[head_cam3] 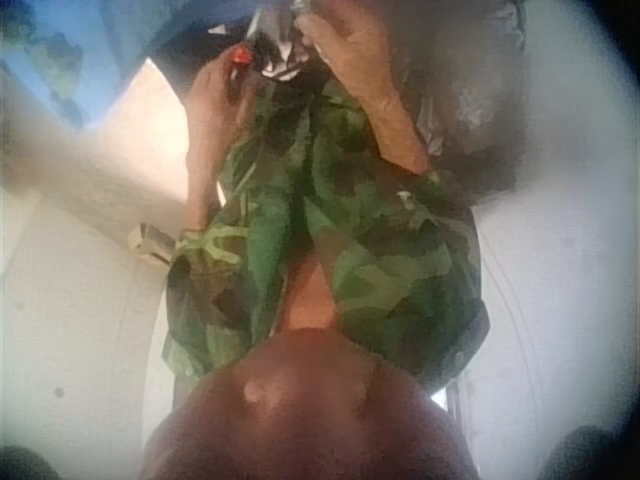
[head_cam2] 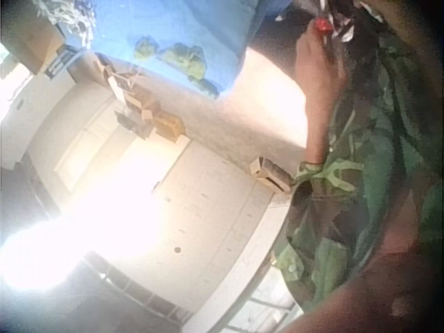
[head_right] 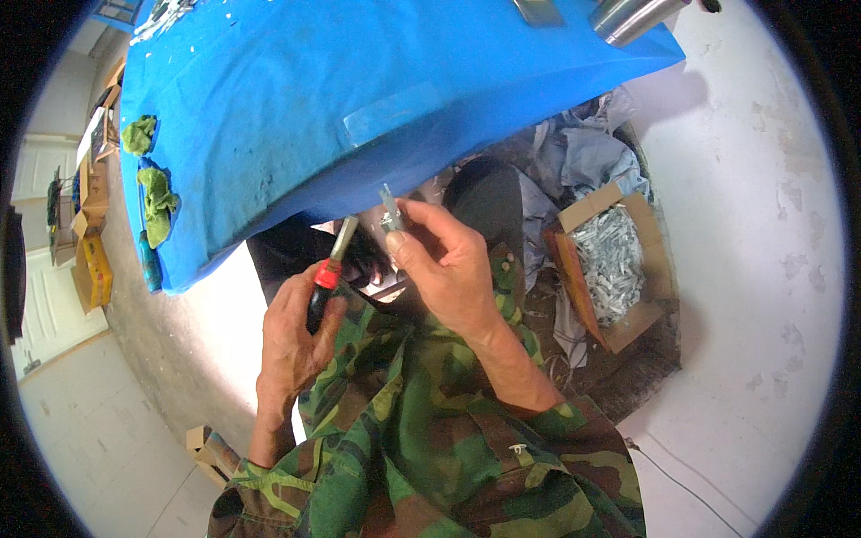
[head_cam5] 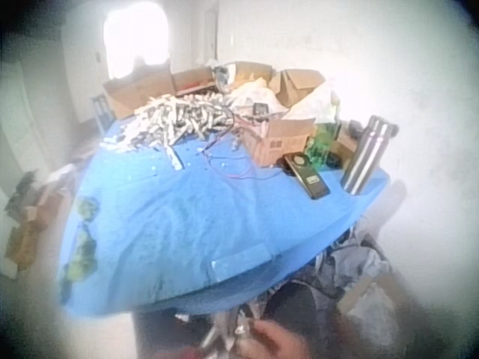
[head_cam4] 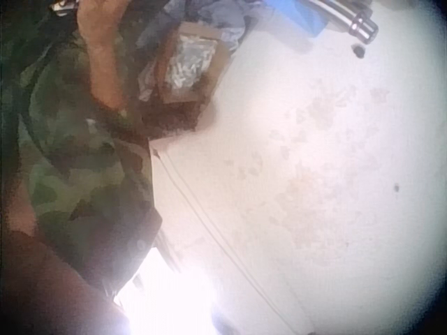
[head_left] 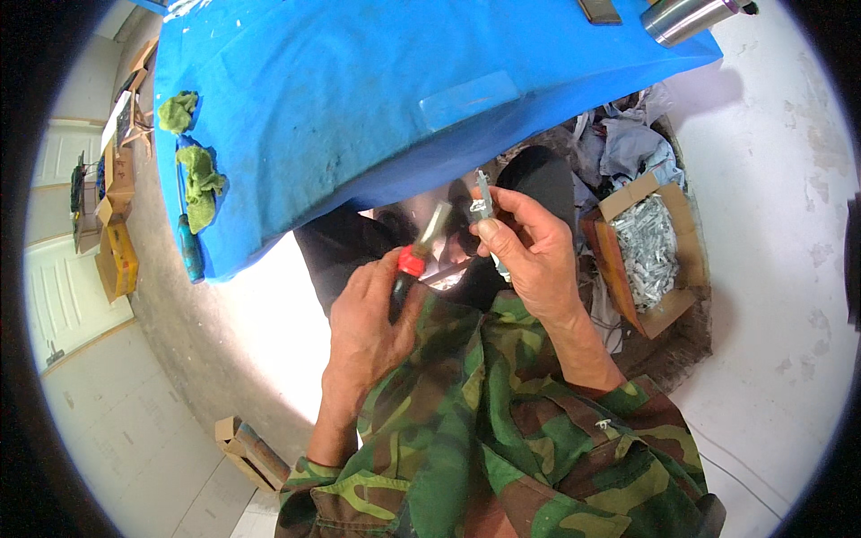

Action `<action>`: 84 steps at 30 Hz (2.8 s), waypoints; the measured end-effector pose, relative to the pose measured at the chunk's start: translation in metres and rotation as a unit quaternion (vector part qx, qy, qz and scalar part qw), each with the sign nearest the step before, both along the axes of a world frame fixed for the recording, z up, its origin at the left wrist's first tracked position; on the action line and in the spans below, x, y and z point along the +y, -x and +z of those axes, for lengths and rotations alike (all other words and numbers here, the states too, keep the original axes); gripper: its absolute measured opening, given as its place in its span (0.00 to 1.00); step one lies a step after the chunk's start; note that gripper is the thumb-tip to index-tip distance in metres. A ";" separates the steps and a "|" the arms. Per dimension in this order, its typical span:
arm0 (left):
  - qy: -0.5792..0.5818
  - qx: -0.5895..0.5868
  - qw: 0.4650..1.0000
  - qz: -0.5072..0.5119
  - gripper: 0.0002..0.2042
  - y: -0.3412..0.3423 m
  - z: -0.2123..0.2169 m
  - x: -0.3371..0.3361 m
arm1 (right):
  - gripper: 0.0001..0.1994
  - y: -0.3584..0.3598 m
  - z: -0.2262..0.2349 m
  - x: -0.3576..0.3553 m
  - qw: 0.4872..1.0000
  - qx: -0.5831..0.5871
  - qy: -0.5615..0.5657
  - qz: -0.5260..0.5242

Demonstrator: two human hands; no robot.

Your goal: The person disassembles small metal components by hand and using pliers, then marks parts with a pen and uses a screwdriver to pry or scrape small metal pieces.

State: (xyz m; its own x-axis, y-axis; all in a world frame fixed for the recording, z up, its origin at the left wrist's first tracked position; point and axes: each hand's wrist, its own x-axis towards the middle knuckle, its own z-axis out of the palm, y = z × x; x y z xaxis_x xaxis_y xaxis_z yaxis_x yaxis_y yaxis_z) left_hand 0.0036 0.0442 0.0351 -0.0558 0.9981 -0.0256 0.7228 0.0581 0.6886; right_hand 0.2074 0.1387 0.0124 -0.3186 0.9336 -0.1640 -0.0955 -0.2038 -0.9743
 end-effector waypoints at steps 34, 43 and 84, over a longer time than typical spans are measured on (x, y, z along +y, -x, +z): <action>0.028 -0.013 1.000 0.006 0.19 -0.008 -0.005 -0.002 | 0.20 0.008 0.001 -0.007 0.992 -0.045 -0.115 -0.029; -0.036 -0.002 0.998 0.057 0.19 -0.003 0.007 -0.001 | 0.19 0.002 -0.003 -0.003 0.998 0.052 0.031 -0.021; -0.091 0.146 0.960 0.220 0.25 0.090 -0.002 0.051 | 0.17 -0.005 -0.014 0.009 0.923 0.315 0.220 0.029</action>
State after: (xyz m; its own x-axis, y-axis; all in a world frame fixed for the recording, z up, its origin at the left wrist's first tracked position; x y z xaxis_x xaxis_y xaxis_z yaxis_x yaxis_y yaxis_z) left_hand -0.0869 0.0947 0.0334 -0.4515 0.8630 0.2268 0.8193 0.3003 0.4884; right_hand 0.2121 0.1479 -0.0020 -0.5273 0.7990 -0.2890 -0.5916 -0.5894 -0.5502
